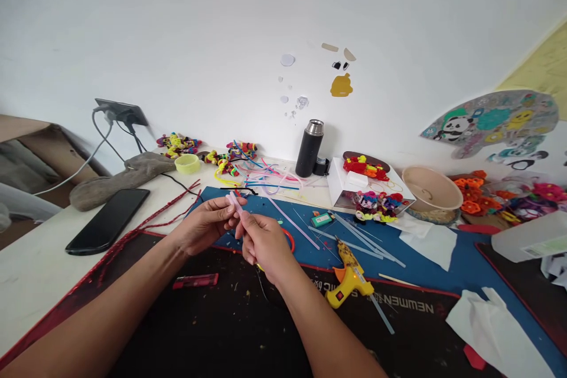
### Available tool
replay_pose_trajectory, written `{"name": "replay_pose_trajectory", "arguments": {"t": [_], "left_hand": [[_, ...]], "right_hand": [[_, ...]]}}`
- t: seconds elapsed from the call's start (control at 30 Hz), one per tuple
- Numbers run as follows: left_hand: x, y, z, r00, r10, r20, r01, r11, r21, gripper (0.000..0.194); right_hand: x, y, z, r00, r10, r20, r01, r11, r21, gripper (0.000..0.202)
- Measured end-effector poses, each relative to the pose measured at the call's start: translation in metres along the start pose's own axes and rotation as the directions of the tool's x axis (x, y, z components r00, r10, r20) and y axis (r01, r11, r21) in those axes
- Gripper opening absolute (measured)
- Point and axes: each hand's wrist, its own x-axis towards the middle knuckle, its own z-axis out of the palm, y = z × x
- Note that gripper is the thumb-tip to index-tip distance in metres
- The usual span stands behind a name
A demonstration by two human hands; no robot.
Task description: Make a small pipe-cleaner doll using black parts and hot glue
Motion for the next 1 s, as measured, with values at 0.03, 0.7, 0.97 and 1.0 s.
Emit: {"name": "replay_pose_trajectory", "arguments": {"t": [0.03, 0.7, 0.97, 1.0], "left_hand": [[0.0002, 0.0002, -0.0002, 1.000, 0.001, -0.004, -0.001, 1.000, 0.005, 0.037], [0.0030, 0.0037, -0.0006, 0.984, 0.160, -0.077, -0.147, 0.978, 0.149, 0.035], [0.0016, 0.0024, 0.0002, 0.987, 0.143, -0.072, -0.133, 0.982, 0.138, 0.035], [0.0015, 0.0022, -0.0001, 0.988, 0.139, -0.073, -0.128, 0.981, 0.147, 0.035]], "right_hand": [[-0.0003, -0.0002, 0.0000, 1.000, 0.006, 0.012, -0.006, 1.000, 0.009, 0.056], [-0.0010, -0.0037, -0.0057, 1.000, 0.010, -0.009, -0.010, 0.995, -0.098, 0.052], [0.0020, 0.0005, -0.0036, 1.000, -0.010, 0.023, 0.011, 1.000, -0.025, 0.052], [0.0023, 0.0013, -0.0031, 1.000, -0.019, 0.021, 0.020, 0.999, -0.047, 0.052]]}}
